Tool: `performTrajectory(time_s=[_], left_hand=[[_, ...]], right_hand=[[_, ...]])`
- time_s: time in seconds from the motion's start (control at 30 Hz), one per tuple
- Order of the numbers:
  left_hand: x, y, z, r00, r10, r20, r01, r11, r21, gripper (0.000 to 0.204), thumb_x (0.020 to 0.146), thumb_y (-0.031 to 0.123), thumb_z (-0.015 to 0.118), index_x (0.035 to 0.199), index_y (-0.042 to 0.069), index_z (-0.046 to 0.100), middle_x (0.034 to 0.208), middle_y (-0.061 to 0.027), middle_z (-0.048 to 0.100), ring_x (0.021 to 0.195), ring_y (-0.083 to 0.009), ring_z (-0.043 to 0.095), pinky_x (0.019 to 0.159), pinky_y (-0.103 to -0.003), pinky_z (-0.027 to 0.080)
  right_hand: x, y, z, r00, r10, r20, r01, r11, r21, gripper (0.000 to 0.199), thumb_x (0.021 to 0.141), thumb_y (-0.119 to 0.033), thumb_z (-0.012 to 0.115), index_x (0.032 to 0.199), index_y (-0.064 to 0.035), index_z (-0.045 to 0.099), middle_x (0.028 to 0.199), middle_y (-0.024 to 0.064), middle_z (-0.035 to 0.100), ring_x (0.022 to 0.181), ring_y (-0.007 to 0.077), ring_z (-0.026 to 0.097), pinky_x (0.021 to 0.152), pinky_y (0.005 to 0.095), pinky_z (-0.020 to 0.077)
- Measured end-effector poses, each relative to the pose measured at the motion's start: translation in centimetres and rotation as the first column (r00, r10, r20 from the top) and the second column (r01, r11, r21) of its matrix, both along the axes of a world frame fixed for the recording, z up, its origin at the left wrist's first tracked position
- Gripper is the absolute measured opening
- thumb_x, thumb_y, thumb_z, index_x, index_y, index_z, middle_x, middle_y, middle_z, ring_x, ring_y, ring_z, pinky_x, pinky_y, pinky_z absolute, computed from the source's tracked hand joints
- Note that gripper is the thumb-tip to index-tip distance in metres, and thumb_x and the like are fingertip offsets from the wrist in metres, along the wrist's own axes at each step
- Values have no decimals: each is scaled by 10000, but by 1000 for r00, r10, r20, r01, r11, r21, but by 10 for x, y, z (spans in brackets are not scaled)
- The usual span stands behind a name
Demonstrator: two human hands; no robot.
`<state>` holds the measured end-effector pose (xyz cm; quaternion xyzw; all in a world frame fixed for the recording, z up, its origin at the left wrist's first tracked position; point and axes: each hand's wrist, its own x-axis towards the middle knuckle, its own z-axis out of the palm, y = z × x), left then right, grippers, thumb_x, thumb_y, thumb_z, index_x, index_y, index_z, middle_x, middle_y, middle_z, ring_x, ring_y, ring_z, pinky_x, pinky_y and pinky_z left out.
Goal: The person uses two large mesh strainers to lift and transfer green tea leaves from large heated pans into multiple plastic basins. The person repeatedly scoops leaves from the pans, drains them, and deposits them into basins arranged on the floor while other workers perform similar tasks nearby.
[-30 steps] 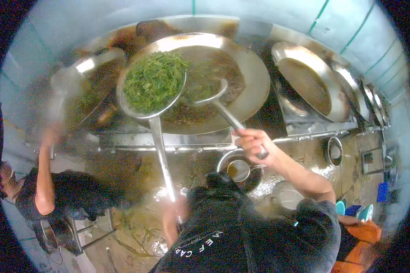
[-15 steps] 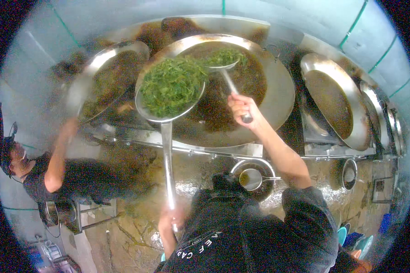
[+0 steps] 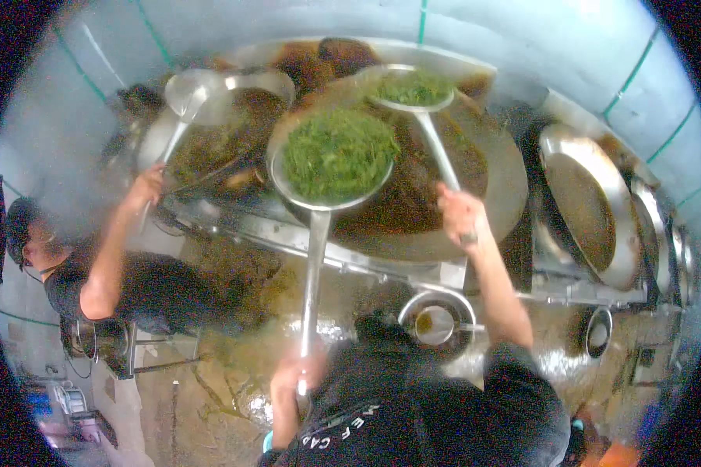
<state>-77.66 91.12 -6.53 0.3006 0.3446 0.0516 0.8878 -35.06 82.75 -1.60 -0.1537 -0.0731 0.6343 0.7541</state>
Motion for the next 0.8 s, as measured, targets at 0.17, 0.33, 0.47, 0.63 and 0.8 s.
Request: performTrajectory(time_s=[0.17, 0.33, 0.47, 0.63, 0.8], left_hand=[[-14, 26, -10, 994, -99, 44, 103, 989, -106, 322, 831, -15, 585, 1069, 128, 422, 561, 16, 413, 375, -76, 364, 314, -244, 284], [-25, 46, -14, 988, -139, -66, 135, 989, -64, 342, 826, -15, 590, 1085, 121, 413, 561, 13, 414, 376, -84, 365, 320, -250, 284], [-27, 70, -7, 966, -245, -79, 245, 969, -11, 345, 812, -3, 620, 1073, 122, 433, 575, 15, 431, 384, -72, 368, 321, -233, 272], [-29, 90, -19, 961, -278, 17, 278, 961, -8, 324, 813, 16, 629, 1054, 131, 445, 573, 25, 419, 375, -67, 357, 322, -227, 256], [-27, 105, -2, 921, -384, 64, 383, 923, 29, 330, 817, 38, 628, 1057, 140, 426, 575, 17, 412, 375, -59, 337, 327, -237, 268]], right_hand=[[-31, -18, 8, 976, -141, 166, 166, 975, -150, 158, 929, -79, 489, 1087, -67, 491, 603, -64, 390, 360, 7, 342, 269, 187, 301], [-59, -38, 30, 950, -232, 209, 272, 943, -190, 174, 921, -43, 459, 1095, -47, 458, 576, -58, 362, 334, 10, 318, 245, 201, 259], [-94, -66, 44, 823, -194, 534, 417, 845, -334, 220, 889, -47, 514, 1096, -92, 452, 546, -65, 336, 328, 17, 279, 258, 192, 228], [-148, -90, 72, 676, -15, 736, 573, 639, -513, 338, 817, 5, 562, 1092, -110, 401, 536, -27, 367, 331, 72, 325, 279, 263, 326], [-204, -99, 79, 421, 352, 836, 625, 556, -548, 561, 826, 11, 543, 1310, -33, 265, 629, 48, 494, 411, 117, 472, 354, 287, 419]])
